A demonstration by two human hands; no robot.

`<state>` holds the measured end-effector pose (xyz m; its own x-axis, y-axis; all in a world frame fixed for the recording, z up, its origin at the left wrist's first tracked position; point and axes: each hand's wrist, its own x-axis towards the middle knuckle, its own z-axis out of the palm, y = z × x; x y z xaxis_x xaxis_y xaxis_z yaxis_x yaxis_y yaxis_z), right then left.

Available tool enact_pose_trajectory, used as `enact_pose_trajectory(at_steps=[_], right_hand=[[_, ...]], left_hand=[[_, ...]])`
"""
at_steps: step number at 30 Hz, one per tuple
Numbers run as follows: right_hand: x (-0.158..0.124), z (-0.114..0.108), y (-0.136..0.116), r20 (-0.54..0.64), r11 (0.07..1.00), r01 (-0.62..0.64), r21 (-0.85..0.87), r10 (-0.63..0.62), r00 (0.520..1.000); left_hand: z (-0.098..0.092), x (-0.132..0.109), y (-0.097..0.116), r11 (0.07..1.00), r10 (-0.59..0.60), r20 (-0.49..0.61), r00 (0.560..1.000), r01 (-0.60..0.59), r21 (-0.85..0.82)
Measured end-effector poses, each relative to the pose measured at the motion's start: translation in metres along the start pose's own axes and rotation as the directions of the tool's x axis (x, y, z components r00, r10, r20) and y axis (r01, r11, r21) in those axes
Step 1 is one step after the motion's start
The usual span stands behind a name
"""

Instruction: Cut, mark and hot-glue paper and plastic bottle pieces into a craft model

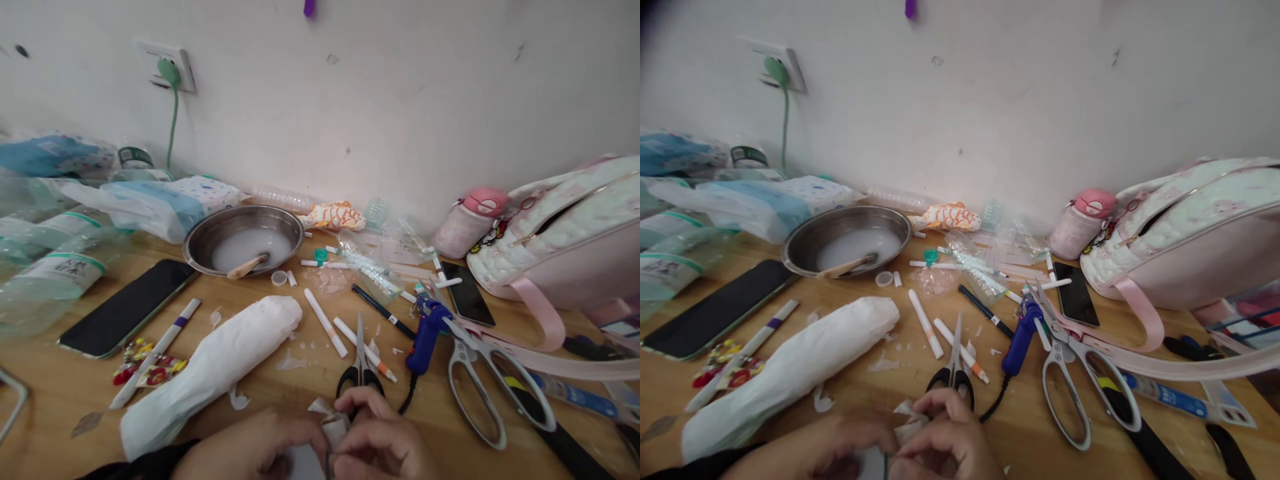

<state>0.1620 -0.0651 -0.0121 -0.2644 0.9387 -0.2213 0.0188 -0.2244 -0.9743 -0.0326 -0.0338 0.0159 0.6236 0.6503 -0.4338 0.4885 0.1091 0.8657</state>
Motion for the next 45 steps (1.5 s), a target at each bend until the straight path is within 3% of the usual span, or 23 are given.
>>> enact_pose_trajectory(at_steps=[3,5,7,9,14,20,24,28,33,39,45], right_hand=[[0.003,0.005,0.007,-0.062,0.996,-0.088,0.016,0.089,0.994],[0.004,0.007,0.007,-0.058,0.987,-0.142,0.075,0.146,0.988],[0.006,0.008,0.007,-0.06,0.986,-0.158,0.053,0.161,0.985],[0.007,0.009,0.007,-0.055,0.99,-0.136,-0.018,0.135,0.989],[0.006,0.01,0.007,-0.078,0.987,-0.102,-0.12,0.093,0.993],[0.006,0.011,0.0,-0.123,0.946,-0.2,-0.255,0.173,0.977],[0.007,0.013,-0.002,-0.145,0.95,-0.263,-0.169,0.24,0.96],[0.006,0.015,-0.003,-0.122,0.954,-0.274,-0.119,0.26,0.958],[0.006,0.017,-0.005,-0.096,0.952,-0.269,-0.147,0.257,0.962],[0.006,0.016,-0.011,-0.126,0.899,-0.359,-0.252,0.337,0.933],[0.005,0.018,-0.014,-0.159,0.868,-0.361,-0.34,0.325,0.932]], left_hand=[[-0.003,0.003,0.0,0.997,-0.026,-0.009,1.0,0.026,-0.069],[-0.002,0.006,-0.003,0.973,0.017,0.001,1.0,-0.016,-0.229],[0.002,0.01,-0.006,0.915,0.086,-0.006,0.996,-0.082,-0.395],[0.006,0.013,-0.008,0.888,0.097,-0.032,0.995,-0.101,-0.449],[0.008,0.019,-0.01,0.918,0.019,-0.045,0.999,-0.035,-0.394],[0.004,0.019,-0.005,0.926,-0.015,-0.09,0.996,-0.02,-0.377],[0.005,0.018,-0.003,0.923,-0.01,-0.084,0.996,-0.023,-0.384],[0.009,0.019,-0.013,0.899,-0.003,-0.032,0.999,-0.011,-0.438],[0.009,0.02,-0.02,0.946,0.009,0.027,1.0,0.0,-0.325],[0.004,0.018,-0.005,0.964,-0.044,-0.068,0.997,0.024,-0.264],[0.008,0.017,-0.008,0.971,-0.054,-0.115,0.992,0.025,-0.237]])
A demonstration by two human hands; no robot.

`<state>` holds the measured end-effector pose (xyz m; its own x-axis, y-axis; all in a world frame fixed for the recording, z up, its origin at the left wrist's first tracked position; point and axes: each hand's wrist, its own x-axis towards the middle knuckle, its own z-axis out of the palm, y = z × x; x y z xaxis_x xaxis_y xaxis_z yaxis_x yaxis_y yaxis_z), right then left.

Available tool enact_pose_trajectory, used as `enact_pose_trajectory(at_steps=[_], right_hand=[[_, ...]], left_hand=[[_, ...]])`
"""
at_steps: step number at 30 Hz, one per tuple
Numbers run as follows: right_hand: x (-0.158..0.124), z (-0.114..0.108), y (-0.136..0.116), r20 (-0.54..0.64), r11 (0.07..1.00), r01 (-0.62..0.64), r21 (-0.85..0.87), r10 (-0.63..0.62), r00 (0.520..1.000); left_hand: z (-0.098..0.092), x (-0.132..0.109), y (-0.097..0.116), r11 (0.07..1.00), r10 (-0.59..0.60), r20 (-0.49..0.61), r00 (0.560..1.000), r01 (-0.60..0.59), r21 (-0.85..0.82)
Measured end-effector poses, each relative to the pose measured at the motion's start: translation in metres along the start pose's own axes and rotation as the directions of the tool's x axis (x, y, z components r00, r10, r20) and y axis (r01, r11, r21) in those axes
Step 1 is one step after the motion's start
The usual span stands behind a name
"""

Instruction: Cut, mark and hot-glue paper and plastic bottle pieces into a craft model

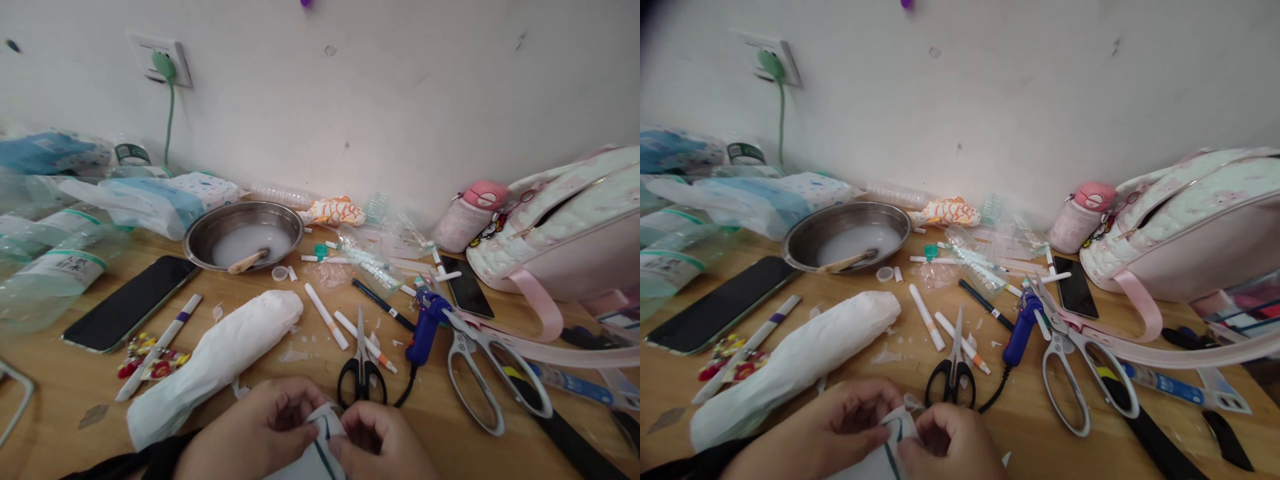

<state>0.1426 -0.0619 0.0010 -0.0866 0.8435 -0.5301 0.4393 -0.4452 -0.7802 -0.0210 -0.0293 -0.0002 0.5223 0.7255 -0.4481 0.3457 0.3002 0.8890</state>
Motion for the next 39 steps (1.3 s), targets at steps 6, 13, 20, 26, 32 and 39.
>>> enact_pose_trajectory(at_steps=[6,13,20,26,32,39], right_hand=[[0.005,0.001,0.012,0.057,0.996,-0.018,0.082,0.014,0.998],[0.004,-0.01,0.011,0.075,0.996,-0.035,0.086,0.028,0.997],[0.003,-0.023,0.007,0.064,0.993,0.054,0.108,-0.061,0.996],[0.003,-0.026,0.006,0.041,0.992,0.075,0.102,-0.08,0.996],[0.001,-0.026,0.001,0.003,0.978,0.069,0.195,-0.07,0.998],[-0.003,-0.023,-0.002,-0.148,0.95,0.099,0.297,-0.057,0.987]], left_hand=[[-0.001,0.004,0.001,1.0,-0.017,0.01,1.0,0.017,0.006],[-0.005,0.003,0.003,0.995,-0.014,-0.029,0.999,0.011,-0.099],[-0.004,0.002,0.003,0.921,-0.032,-0.103,0.994,-0.011,-0.39],[0.001,0.001,0.006,0.775,-0.006,0.01,1.0,0.011,-0.632],[-0.003,-0.002,0.008,0.762,0.037,-0.034,0.999,-0.05,-0.645],[-0.007,0.0,0.006,0.847,0.07,-0.141,0.987,-0.134,-0.514]])
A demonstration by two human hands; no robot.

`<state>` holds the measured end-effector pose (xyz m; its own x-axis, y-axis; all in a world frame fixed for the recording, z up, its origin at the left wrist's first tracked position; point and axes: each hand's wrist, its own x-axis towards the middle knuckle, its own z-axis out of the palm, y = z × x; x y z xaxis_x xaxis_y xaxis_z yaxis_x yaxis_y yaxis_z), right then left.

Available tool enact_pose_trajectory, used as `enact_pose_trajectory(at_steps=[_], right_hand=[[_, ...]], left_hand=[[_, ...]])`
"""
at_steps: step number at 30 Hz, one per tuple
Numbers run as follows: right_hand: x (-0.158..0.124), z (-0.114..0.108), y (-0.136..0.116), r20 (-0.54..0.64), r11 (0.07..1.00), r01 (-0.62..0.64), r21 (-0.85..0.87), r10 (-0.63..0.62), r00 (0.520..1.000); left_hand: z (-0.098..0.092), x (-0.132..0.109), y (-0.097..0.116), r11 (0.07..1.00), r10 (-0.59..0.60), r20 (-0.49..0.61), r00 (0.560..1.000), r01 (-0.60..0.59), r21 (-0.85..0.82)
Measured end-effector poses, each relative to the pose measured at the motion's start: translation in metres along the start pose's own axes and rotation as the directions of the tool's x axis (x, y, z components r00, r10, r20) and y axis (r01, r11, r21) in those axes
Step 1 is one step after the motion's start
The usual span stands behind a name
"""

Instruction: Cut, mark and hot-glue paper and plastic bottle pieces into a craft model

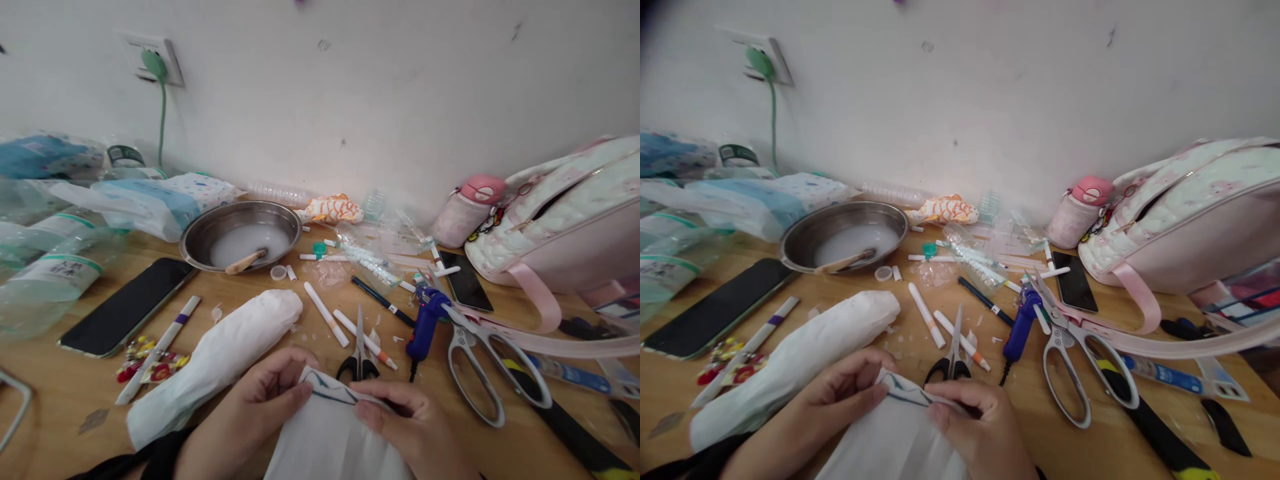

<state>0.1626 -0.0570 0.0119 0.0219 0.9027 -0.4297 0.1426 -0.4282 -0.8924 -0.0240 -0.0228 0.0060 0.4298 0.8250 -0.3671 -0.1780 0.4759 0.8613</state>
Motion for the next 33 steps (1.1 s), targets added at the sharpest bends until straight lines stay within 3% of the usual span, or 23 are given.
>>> enact_pose_trajectory(at_steps=[4,11,16,22,28,33], right_hand=[[-0.002,0.0,-0.001,-0.035,0.997,0.012,-0.074,-0.015,0.999],[0.0,0.0,0.003,-0.042,0.999,0.052,-0.014,-0.052,0.998],[0.0,0.001,0.004,-0.032,0.997,0.048,0.066,-0.046,0.998],[0.002,-0.001,0.003,-0.022,0.97,0.243,-0.021,-0.244,0.97],[0.006,-0.002,0.014,0.142,0.99,0.035,0.136,-0.055,0.988],[0.005,0.001,0.019,0.186,0.999,-0.003,0.052,-0.007,0.983]], left_hand=[[-0.001,-0.002,-0.002,0.998,-0.005,-0.012,1.0,0.005,0.066],[-0.002,-0.002,0.0,0.992,-0.067,-0.034,0.997,0.07,0.1],[-0.002,-0.001,0.0,0.984,-0.009,-0.034,0.999,0.015,0.18],[-0.002,-0.004,-0.001,0.899,0.034,0.008,0.999,-0.034,0.436],[-0.006,-0.009,-0.011,0.779,0.099,0.113,0.989,-0.148,0.609],[-0.007,-0.01,-0.017,0.888,0.073,0.138,0.988,-0.128,0.441]])
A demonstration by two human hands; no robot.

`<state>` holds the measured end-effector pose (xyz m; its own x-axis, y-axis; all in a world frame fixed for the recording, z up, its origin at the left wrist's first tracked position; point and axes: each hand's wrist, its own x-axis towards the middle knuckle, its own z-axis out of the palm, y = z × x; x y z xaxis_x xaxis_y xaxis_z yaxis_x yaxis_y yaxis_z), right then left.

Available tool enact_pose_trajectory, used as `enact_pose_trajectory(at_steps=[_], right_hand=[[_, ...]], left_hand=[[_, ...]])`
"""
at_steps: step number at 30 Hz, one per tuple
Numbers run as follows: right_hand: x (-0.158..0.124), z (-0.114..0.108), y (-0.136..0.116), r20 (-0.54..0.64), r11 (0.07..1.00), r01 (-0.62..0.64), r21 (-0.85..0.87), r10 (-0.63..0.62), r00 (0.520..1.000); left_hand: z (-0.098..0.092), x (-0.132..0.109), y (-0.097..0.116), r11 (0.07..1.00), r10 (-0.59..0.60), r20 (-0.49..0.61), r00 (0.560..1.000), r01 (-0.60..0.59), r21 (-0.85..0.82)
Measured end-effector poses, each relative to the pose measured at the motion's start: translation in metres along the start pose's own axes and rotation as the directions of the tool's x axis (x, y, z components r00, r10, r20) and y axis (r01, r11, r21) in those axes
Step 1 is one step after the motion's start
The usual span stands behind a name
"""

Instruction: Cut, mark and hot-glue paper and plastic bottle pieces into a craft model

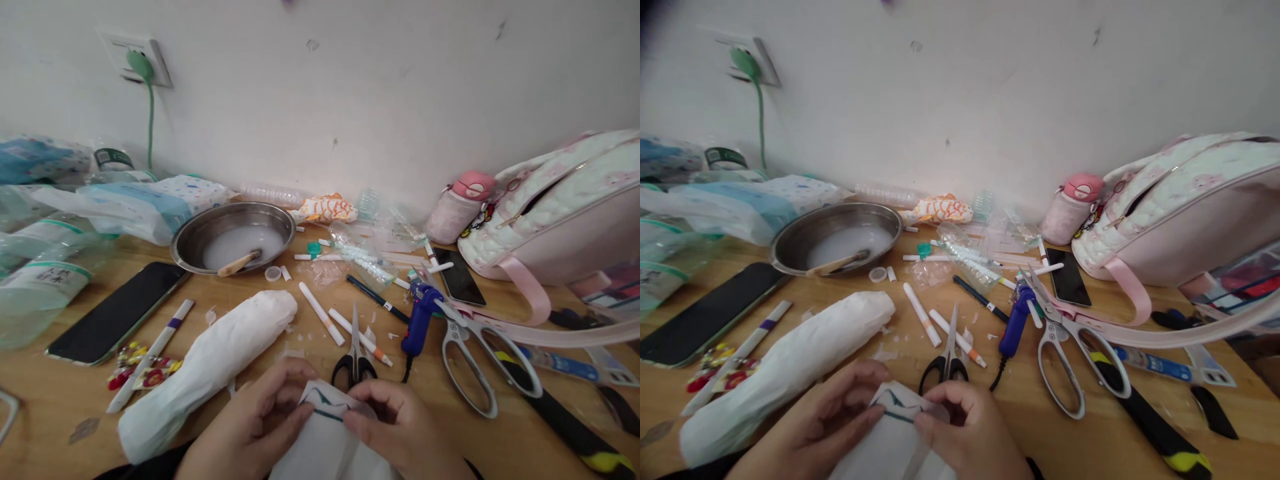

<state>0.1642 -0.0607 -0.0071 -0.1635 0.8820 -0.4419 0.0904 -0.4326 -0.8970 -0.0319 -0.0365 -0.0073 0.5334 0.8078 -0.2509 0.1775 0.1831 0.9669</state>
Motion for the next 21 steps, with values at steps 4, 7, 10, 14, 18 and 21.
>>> enact_pose_trajectory(at_steps=[4,7,10,14,18,21], right_hand=[[0.002,0.005,0.004,-0.02,0.999,-0.03,0.024,0.03,0.999],[0.002,0.008,0.007,-0.027,0.999,-0.045,-0.028,0.044,0.999],[0.0,0.012,0.004,-0.101,0.982,-0.043,-0.184,0.025,0.995],[-0.004,0.019,-0.005,-0.152,0.962,0.01,-0.273,-0.054,0.987],[-0.003,0.022,-0.005,-0.154,0.888,0.201,-0.413,-0.286,0.946],[0.0,0.021,0.003,-0.091,0.778,0.377,-0.502,-0.481,0.872]], left_hand=[[0.003,0.004,0.0,0.97,-0.006,0.068,0.998,0.023,-0.243],[0.005,0.007,-0.001,0.97,0.002,0.119,0.993,0.027,-0.242],[0.005,0.008,0.0,0.994,-0.089,0.095,0.991,0.095,-0.058],[0.004,0.009,0.005,0.982,-0.151,0.045,0.988,0.144,0.122],[0.005,0.011,0.005,0.987,-0.141,0.032,0.989,0.139,0.08],[0.006,0.012,0.002,0.991,-0.112,0.005,0.994,0.112,-0.075]])
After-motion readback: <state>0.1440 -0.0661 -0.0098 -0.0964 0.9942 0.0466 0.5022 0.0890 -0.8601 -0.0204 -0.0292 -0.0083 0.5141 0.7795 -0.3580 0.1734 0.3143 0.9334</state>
